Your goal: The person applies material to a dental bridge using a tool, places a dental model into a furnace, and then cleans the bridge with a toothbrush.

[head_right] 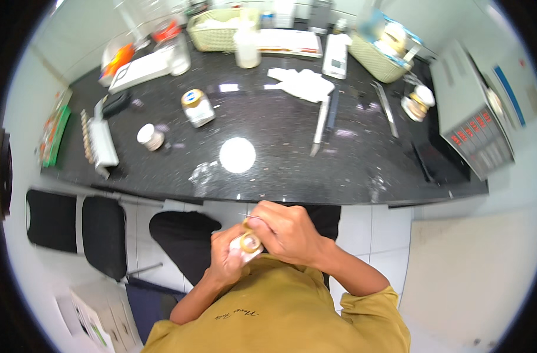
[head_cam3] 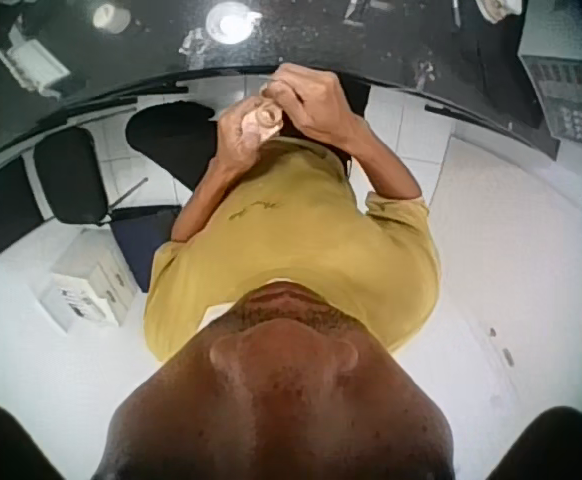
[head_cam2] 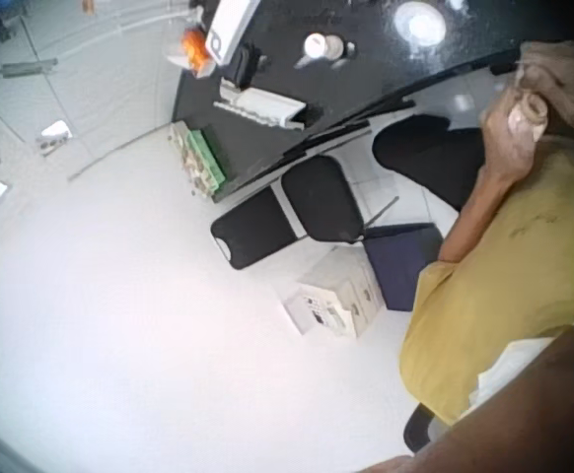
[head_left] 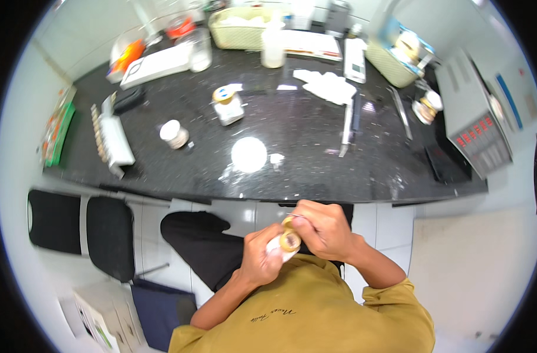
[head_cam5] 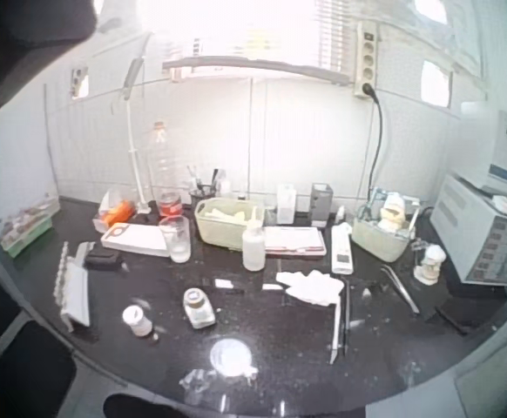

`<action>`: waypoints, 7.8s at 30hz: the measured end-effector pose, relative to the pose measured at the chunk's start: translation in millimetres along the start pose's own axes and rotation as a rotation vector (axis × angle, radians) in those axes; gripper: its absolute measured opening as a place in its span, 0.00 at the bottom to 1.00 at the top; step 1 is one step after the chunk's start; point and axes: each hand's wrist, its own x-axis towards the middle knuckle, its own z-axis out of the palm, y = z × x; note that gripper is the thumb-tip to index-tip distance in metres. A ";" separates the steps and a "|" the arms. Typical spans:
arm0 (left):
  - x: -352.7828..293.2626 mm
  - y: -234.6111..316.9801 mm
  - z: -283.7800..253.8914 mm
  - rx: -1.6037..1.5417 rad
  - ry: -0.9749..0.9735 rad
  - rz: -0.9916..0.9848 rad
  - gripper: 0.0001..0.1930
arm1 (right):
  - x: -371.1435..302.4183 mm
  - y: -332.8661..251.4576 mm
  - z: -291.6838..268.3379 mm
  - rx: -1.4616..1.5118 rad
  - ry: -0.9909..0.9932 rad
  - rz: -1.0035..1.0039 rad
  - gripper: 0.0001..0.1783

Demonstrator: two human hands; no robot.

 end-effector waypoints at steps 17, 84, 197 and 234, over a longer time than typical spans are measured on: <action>7.3 -1.1 -13.8 -0.008 0.140 0.144 0.34 | -131.3 145.3 -298.1 -1.119 0.436 0.684 0.40; -12.0 -16.7 -10.8 -0.162 0.230 0.009 0.39 | -116.8 140.6 -312.4 -0.979 0.429 1.209 0.52; -18.1 -37.4 -0.2 -0.036 0.131 0.040 0.36 | -110.2 124.3 -292.7 -1.174 0.570 0.746 0.48; -2.5 -42.0 0.9 0.061 0.192 -0.008 0.22 | 7.6 1.5 -70.7 -0.404 0.264 0.068 0.18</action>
